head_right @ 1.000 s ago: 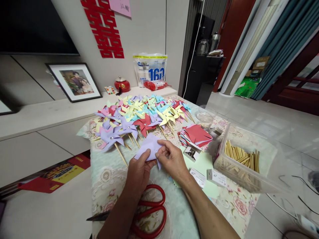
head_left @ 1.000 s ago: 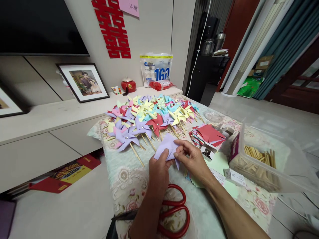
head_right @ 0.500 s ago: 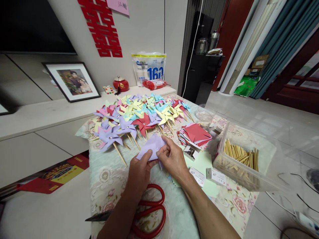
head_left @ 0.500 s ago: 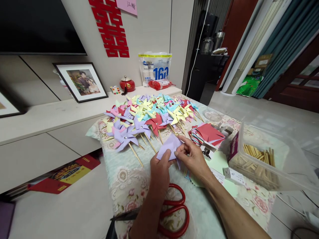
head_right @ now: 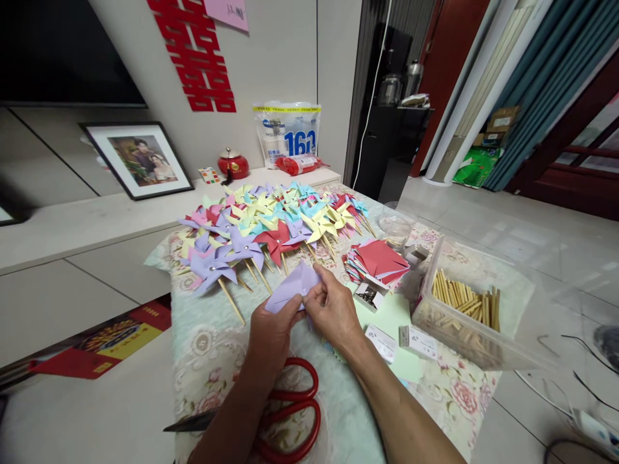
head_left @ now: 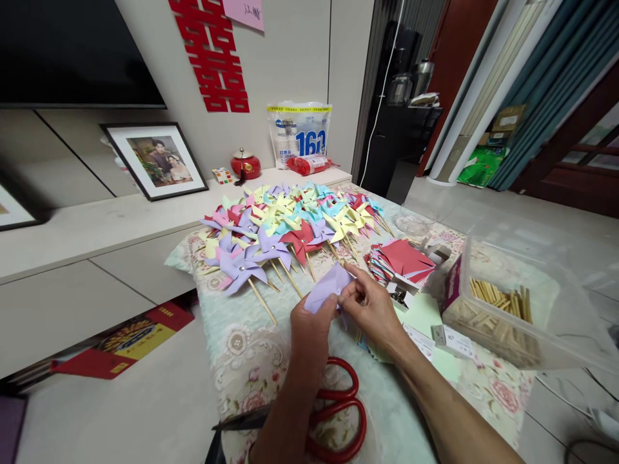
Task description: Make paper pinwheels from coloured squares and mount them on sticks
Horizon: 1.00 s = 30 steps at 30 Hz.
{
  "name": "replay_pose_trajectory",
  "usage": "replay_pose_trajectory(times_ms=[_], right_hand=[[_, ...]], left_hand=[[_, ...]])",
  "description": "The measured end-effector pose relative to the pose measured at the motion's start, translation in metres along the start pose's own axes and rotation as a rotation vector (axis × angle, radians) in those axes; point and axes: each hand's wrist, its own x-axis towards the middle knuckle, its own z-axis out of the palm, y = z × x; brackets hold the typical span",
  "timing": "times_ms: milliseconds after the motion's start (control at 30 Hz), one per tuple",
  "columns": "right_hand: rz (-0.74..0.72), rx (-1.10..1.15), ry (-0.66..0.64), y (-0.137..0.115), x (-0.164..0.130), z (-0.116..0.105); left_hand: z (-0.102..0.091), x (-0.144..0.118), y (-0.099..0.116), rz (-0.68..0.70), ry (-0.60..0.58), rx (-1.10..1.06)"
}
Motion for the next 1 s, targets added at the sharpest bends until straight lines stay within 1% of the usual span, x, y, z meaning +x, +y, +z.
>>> replay_pose_trajectory(times_ms=[200, 400, 467, 533, 600, 633, 667, 767, 833, 900, 1000], right_hand=[[0.004, -0.004, -0.014, -0.001, 0.001, 0.0], [-0.042, -0.055, -0.018, -0.001, 0.001, -0.005], [-0.069, -0.039, 0.054, 0.001, 0.003, -0.011], [-0.085, 0.013, 0.166, 0.002, 0.007, -0.018], [-0.049, 0.088, 0.231, 0.004, 0.012, -0.026], [-0.008, 0.14, 0.222, 0.004, 0.013, -0.03], [0.04, 0.198, 0.185, 0.004, 0.015, -0.033], [0.178, 0.341, 0.002, 0.003, 0.015, -0.039], [0.243, 0.381, -0.094, 0.003, 0.014, -0.04], [0.276, 0.42, -0.106, 0.004, 0.014, -0.041], [0.31, 0.441, -0.019, 0.005, 0.014, -0.041]], left_hand=[[0.004, -0.001, 0.006, -0.02, 0.051, 0.01], [0.005, -0.003, 0.012, -0.075, 0.094, -0.016], [0.004, -0.002, 0.014, -0.114, 0.088, -0.022], [0.002, -0.002, 0.017, -0.143, 0.069, -0.024], [0.001, -0.001, 0.019, -0.163, 0.045, -0.012], [0.0, -0.001, 0.02, -0.174, 0.027, -0.003], [0.0, -0.001, 0.021, -0.188, 0.007, 0.007], [-0.002, -0.004, 0.026, -0.226, -0.053, 0.031], [-0.002, -0.005, 0.029, -0.232, -0.097, 0.044], [-0.003, -0.006, 0.031, -0.234, -0.129, 0.05], [-0.003, -0.005, 0.031, -0.242, -0.162, 0.039]])
